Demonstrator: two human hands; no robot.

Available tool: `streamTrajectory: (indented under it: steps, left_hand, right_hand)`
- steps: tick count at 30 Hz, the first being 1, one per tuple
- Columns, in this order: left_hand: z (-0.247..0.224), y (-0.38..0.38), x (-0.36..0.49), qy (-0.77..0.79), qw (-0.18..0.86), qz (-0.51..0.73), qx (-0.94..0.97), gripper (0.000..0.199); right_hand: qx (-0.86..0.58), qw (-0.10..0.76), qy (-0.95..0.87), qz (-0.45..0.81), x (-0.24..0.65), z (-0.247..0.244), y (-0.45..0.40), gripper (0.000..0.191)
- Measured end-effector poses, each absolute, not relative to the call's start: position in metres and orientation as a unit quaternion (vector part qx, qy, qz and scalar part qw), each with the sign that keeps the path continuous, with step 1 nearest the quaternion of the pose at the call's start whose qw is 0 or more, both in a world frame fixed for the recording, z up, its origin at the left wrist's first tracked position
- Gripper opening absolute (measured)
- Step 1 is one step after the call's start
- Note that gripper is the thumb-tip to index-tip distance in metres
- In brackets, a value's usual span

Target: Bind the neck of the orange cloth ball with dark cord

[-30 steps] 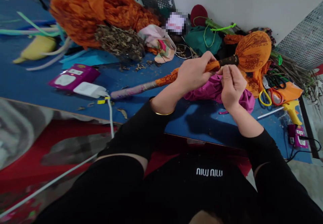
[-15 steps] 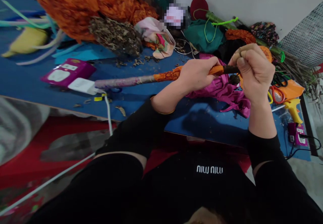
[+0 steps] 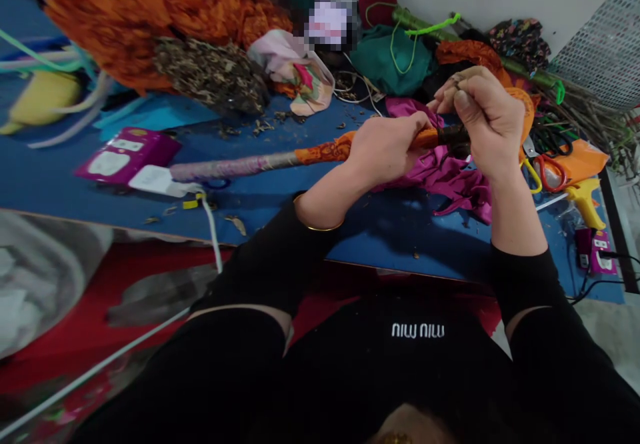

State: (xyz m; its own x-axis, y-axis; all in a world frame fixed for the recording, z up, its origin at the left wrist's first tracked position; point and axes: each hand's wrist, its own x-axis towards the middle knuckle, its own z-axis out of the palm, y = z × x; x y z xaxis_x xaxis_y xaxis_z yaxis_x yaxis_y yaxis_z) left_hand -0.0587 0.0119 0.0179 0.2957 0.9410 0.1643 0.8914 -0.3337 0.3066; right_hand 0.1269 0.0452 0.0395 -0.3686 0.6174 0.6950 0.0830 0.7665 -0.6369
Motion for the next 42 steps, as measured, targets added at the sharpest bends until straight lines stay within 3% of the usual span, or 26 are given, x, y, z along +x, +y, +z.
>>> streamTrajectory:
  steps: [9,16,23,29,34,38,42]
  left_hand:
    - [0.019,0.003,-0.049,0.561,-0.004,0.095,0.822,0.048]
    - [0.015,0.001,-0.045,0.549,-0.027,0.121,0.826,0.057]
    - [0.009,0.003,-0.047,0.517,-0.038,0.132,0.845,0.050]
    - [0.010,0.004,-0.049,0.524,-0.030,0.110,0.844,0.047]
    - [0.018,0.007,-0.058,0.557,-0.022,0.122,0.821,0.049]
    - [0.025,0.011,-0.071,0.593,-0.033,0.150,0.790,0.048]
    - [0.029,0.014,-0.082,0.602,-0.019,0.155,0.783,0.048]
  right_hand:
    - [-0.354,0.516,-0.681,0.379,0.116,0.019,0.055,0.045]
    - [-0.290,0.530,-0.723,0.334,0.121,0.011,0.066,0.062]
    - [-0.342,0.524,-0.691,0.363,0.120,0.006,0.074,0.041]
    - [-0.336,0.548,-0.663,0.384,0.117,0.002,0.081,0.038]
    - [-0.340,0.579,-0.580,0.460,0.116,0.034,0.040,0.042]
    - [-0.367,0.542,-0.638,0.405,0.139,0.061,0.026,0.041]
    - [-0.402,0.612,-0.598,0.325,0.177,0.065,0.053,0.038]
